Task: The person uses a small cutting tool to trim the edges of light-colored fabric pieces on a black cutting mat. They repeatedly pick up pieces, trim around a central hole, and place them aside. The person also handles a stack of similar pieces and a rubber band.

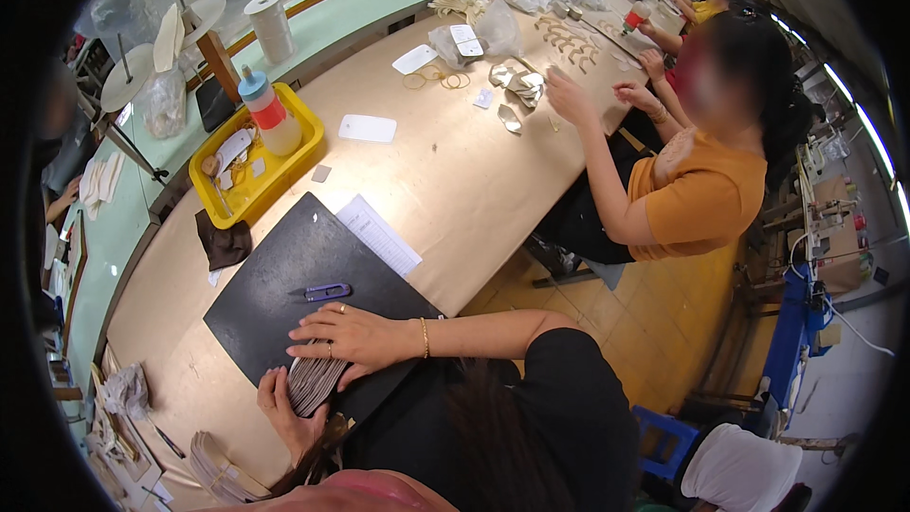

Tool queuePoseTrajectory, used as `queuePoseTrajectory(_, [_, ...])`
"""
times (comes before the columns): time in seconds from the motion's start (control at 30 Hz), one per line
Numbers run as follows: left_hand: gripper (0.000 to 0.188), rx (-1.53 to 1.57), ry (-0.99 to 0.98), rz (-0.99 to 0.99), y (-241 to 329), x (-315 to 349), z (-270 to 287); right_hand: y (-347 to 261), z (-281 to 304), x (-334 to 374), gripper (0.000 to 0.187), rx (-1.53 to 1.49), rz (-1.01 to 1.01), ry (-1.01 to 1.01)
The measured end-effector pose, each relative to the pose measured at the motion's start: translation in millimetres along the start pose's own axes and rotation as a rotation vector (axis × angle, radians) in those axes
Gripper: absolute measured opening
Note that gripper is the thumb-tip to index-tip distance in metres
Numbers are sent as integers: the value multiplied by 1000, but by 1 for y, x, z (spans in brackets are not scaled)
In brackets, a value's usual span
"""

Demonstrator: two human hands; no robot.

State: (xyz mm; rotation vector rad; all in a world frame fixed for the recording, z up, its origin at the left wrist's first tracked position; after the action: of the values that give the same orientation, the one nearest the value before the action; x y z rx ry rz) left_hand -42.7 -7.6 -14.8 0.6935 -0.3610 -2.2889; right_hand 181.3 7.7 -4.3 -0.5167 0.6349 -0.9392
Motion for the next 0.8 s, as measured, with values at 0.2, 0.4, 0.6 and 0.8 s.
queuePoseTrajectory(0.2, [85,94,-20,19,-1,-5,-8,3,-12,-8,82,-56,-35,-20])
queuePoseTrajectory(0.4, [78,253,51,42,-3,3,-3,3,-15,-10,70,-70,-2,-7])
queuePoseTrajectory(0.6, [81,61,65,53,5,-5,-4,2,-12,-11,81,-80,-32,-3])
queuePoseTrajectory(0.8, [78,22,93,20,5,-6,-10,-5,-23,-13,83,-109,-88,57])
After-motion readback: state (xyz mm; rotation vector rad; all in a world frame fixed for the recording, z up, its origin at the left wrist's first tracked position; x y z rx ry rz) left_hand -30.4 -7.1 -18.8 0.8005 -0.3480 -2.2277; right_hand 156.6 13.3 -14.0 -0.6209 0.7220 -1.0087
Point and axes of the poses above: each hand's wrist, its own x-axis away from the middle knuckle, its own z-axis out of the back of the hand, y = z × x, the point moved 4 cm from there along -x, towards the middle knuckle, and after that the axes turned 12 degrees about -z, right-handed, at the moved point
